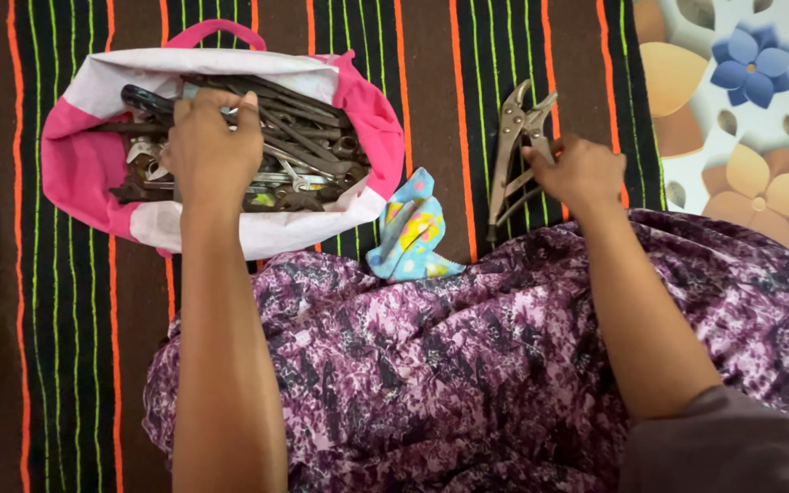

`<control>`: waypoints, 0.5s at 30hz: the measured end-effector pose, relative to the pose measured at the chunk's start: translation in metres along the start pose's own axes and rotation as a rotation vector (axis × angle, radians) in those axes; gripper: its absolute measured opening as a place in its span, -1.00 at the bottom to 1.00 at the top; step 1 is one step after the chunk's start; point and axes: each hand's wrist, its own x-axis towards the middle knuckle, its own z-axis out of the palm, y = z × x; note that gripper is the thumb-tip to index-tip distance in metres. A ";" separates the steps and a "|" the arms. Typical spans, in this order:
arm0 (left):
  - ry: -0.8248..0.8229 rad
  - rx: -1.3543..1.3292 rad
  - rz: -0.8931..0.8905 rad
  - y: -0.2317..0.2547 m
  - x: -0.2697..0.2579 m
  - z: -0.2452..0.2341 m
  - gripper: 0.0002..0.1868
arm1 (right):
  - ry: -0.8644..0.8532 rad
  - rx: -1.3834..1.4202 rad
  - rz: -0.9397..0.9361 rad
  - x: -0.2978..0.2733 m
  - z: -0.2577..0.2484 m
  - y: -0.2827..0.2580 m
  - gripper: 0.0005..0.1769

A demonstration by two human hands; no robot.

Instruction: The person sits on a mat and unpacks a pink tote bag filled with various metal tools. They remove the tools one by one, including pliers, wrenches, and a hammer, and arrange them in a neat row on the mat next to the bag.

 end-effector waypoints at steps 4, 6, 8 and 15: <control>-0.006 0.003 -0.034 0.000 -0.001 -0.005 -0.66 | -0.104 0.181 -0.050 0.004 0.017 0.007 -0.36; 0.000 -0.007 -0.042 0.001 0.000 -0.003 -0.62 | -0.352 0.225 0.018 0.006 0.013 0.008 -0.30; 0.009 -0.013 -0.049 -0.001 0.000 -0.002 -0.55 | -0.700 0.155 0.103 0.007 -0.001 0.008 -0.17; 0.029 -0.030 -0.065 -0.006 0.002 0.000 -0.49 | -0.564 0.627 -0.035 0.002 -0.038 0.034 -0.49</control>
